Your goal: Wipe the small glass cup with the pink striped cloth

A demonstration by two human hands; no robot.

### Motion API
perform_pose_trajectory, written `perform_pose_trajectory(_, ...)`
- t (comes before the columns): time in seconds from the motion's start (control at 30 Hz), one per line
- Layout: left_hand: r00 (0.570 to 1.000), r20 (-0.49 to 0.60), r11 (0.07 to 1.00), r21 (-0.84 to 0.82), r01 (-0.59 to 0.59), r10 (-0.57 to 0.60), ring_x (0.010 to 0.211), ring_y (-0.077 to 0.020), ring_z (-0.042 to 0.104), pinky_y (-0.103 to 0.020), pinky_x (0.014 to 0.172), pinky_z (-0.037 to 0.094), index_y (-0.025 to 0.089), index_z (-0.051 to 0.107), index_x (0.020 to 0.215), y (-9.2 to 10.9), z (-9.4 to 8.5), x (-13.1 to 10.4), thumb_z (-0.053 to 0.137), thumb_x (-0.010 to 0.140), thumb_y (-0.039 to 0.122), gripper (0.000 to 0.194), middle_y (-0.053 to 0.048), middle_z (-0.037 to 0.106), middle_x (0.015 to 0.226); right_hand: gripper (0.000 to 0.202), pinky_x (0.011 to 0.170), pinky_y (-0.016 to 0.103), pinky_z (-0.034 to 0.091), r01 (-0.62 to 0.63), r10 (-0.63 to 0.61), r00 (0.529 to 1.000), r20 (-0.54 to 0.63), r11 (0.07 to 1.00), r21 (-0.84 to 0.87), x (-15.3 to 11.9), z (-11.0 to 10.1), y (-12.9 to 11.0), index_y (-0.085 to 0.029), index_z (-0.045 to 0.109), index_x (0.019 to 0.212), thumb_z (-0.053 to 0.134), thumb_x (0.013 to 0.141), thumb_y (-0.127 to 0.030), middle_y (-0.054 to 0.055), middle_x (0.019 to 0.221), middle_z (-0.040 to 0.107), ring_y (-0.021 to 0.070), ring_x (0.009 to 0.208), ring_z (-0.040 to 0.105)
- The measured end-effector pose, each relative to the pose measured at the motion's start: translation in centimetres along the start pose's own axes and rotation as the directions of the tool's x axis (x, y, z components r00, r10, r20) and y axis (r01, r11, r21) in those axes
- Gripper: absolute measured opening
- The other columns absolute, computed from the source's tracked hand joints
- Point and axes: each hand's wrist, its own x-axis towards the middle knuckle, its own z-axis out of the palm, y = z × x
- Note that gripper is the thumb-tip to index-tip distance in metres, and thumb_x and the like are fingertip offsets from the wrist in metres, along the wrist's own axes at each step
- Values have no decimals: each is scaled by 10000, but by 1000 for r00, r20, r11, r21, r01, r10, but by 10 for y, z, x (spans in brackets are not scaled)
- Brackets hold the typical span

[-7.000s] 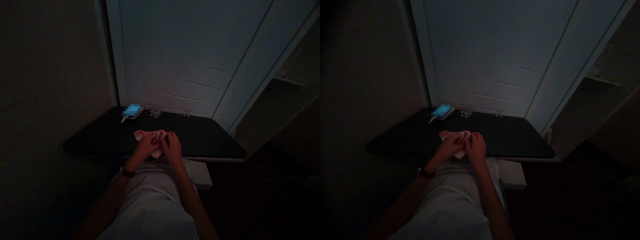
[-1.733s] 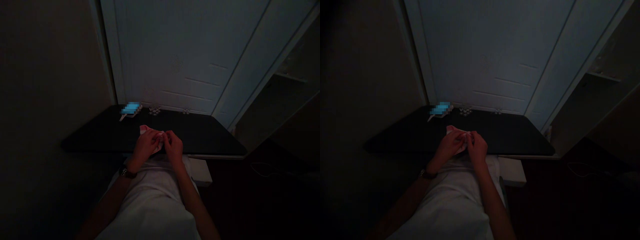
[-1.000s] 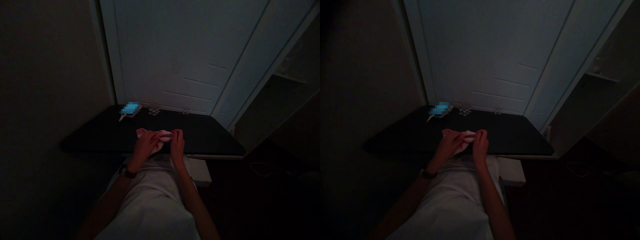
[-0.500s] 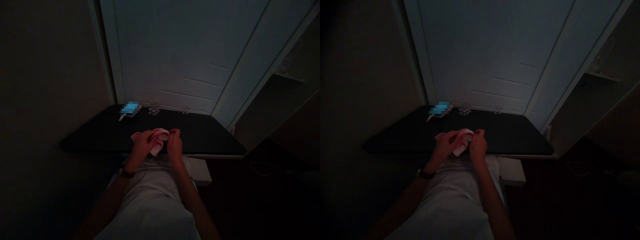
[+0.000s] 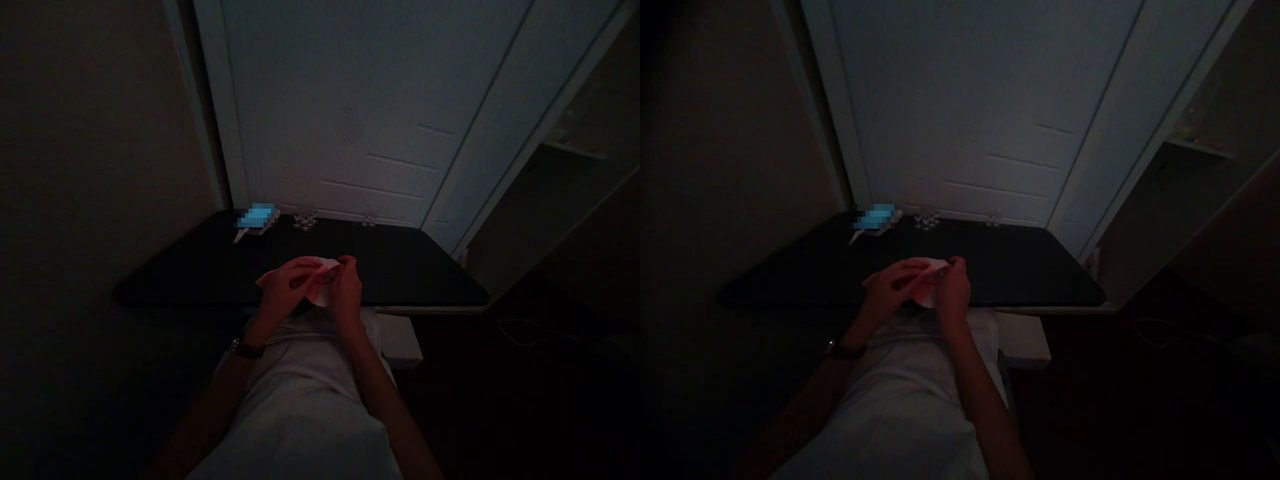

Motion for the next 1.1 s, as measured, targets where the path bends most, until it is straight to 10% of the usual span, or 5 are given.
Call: perform_pose_trajectory(1.1,998,56,981,189,-36,26,1020,-193,499,-352,890,420,215,522,1064,0,4,1,504,787,163,283,-46,502,1090,234,568,246,356,91,-55,983,174,975,-202,-4,-8,-11,-201,425,1057,294,895,-307,37,819,640,174,687,597)
